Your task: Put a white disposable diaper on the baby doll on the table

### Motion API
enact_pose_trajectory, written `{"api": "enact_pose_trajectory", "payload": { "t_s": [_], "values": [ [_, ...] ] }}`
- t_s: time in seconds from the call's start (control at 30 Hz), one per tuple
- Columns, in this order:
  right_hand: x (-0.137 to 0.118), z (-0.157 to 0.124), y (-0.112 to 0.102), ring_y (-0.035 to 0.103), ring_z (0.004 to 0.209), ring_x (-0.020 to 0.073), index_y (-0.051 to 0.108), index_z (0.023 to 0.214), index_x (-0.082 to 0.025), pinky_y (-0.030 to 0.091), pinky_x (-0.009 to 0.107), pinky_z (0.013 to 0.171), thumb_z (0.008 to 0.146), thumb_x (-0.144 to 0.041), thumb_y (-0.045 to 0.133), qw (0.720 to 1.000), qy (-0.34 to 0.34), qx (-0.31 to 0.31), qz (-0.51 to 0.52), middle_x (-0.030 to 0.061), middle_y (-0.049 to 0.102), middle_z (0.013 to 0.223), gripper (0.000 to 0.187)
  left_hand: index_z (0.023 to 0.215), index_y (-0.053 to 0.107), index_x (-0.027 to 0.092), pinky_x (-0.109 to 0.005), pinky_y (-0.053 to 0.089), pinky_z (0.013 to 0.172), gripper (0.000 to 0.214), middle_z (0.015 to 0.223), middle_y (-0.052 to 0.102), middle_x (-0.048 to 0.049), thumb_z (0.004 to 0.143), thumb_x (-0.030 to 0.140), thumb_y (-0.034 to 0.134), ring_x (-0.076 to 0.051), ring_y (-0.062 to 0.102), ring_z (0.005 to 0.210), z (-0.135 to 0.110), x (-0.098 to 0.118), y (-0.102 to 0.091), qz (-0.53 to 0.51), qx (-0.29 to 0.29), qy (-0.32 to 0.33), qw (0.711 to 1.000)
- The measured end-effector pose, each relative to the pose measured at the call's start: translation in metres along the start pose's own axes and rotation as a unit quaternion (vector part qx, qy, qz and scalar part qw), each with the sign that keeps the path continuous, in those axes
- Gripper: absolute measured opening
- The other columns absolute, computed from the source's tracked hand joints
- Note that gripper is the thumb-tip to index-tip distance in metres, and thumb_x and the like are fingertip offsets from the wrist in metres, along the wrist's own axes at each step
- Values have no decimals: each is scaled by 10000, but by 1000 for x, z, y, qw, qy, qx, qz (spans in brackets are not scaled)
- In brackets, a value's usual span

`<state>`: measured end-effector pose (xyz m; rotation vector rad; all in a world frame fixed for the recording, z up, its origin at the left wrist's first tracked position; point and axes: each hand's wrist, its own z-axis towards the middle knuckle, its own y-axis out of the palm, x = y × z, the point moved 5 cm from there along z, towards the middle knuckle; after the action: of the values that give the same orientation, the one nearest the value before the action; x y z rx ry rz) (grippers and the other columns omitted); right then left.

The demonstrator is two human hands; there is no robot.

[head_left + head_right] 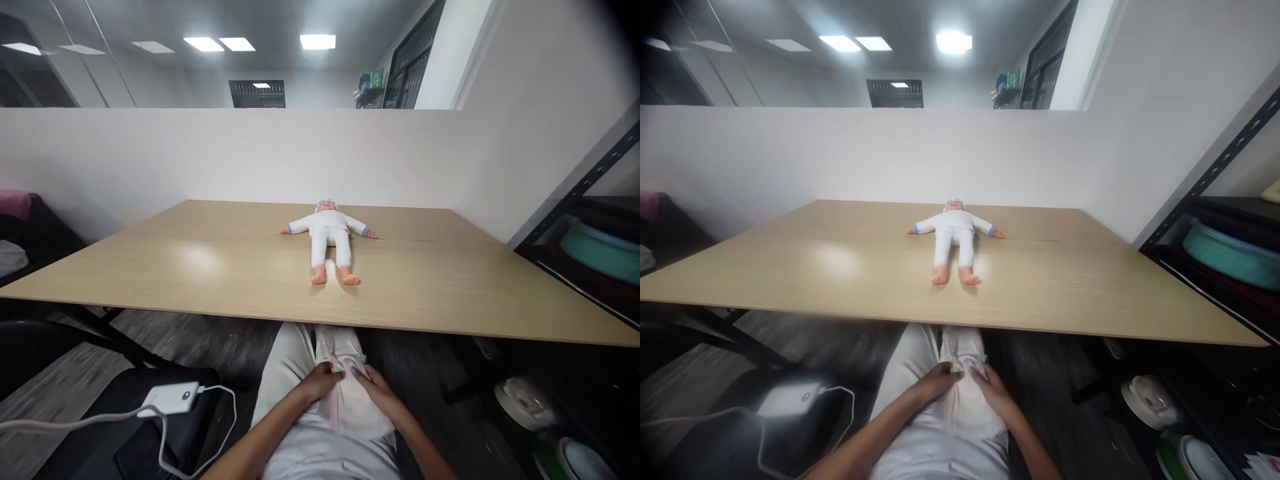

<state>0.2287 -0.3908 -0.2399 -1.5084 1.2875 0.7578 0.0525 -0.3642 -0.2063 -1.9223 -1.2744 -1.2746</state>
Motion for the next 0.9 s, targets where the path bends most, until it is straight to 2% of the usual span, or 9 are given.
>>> {"api": "enact_pose_trajectory", "payload": {
  "t_s": [0.07, 0.17, 0.27, 0.33, 0.43, 0.53, 0.6, 0.77, 0.9],
  "values": [
    [-16, -22, -4, 633, 1287, 410, 739, 1154, -158, 484, 519, 1113, 640, -932, 674, 999, -13, -21, 27, 180, 726, 1291, 932, 1006, 696, 150, -403, 520, 971, 735, 1018, 753, -118, 635, 773, 822, -329, 686, 1062, -30, 17, 8, -19, -9, 29, 999],
    [-45, -83, -17, 575, 1387, 368, 645, 1395, -189, 462, 493, 1167, 818, -731, 730, 992, -55, -54, 99, 159, 635, 1478, 796, 1199, 678, 171, -365, 526, 992, 662, 1146, 738, -110, 793, 683, 786, -290, 665, 1111, -100, 52, 15, -20, -1, 117, 993],
    [-71, -144, -40, 487, 1475, 365, 553, 1507, -229, 472, 472, 1172, 815, -698, 757, 991, -31, 32, 125, 134, 544, 1583, 861, 1175, 704, 230, -327, 529, 963, 440, 1078, 731, -64, 891, 562, 755, -250, 641, 1051, -166, 85, 19, 61, 32, 194, 979],
    [-96, -163, -47, 496, 1463, 384, 582, 1485, -222, 487, 460, 1161, 782, -684, 795, 991, -53, 59, 104, 138, 561, 1567, 868, 1194, 704, 249, -327, 529, 953, 412, 1088, 726, -66, 901, 533, 751, -252, 636, 1030, -188, 104, 19, 90, 53, 236, 966],
    [-141, -154, -39, 574, 1390, 375, 577, 1486, -215, 532, 450, 1109, 844, -643, 765, 989, -112, 17, 98, 141, 621, 1503, 794, 1292, 651, 262, -330, 507, 1014, 423, 1231, 697, -80, 953, 509, 701, -263, 626, 1135, -185, 126, 13, 72, 69, 266, 959],
    [-176, -121, -24, 620, 1340, 330, 567, 1480, -203, 540, 417, 1097, 929, -595, 705, 981, -162, -29, 103, 134, 654, 1463, 691, 1251, 630, 252, -318, 481, 1059, 347, 1304, 668, -74, 1001, 492, 649, -244, 614, 1194, -157, 140, 2, 23, 61, 269, 961],
    [-187, -101, -16, 627, 1328, 310, 574, 1462, -205, 529, 402, 1107, 958, -579, 676, 979, -180, -31, 90, 117, 666, 1445, 636, 1185, 628, 240, -310, 487, 1041, 324, 1270, 681, -68, 999, 505, 652, -233, 629, 1159, -138, 142, -7, -4, 64, 255, 965],
    [-171, -72, -7, 693, 1162, 319, 684, 1274, -184, 570, 375, 975, 968, -635, 608, 983, -179, 4, -41, 98, 770, 1172, 550, 1114, 616, 214, -330, 507, 1014, 436, 1205, 710, -86, 907, 576, 743, -269, 644, 1163, -101, 115, -22, -90, 84, 199, 972],
    [-146, -67, -18, 699, 888, 307, 696, 1019, -216, 571, 406, 802, 916, -699, 617, 955, -194, 124, -188, 101, 745, 938, 500, 1063, 625, 210, -337, 528, 972, 473, 1121, 721, -79, 852, 600, 789, -277, 658, 1119, -88, 91, -19, -127, 78, 173, 974]
  ]
}}
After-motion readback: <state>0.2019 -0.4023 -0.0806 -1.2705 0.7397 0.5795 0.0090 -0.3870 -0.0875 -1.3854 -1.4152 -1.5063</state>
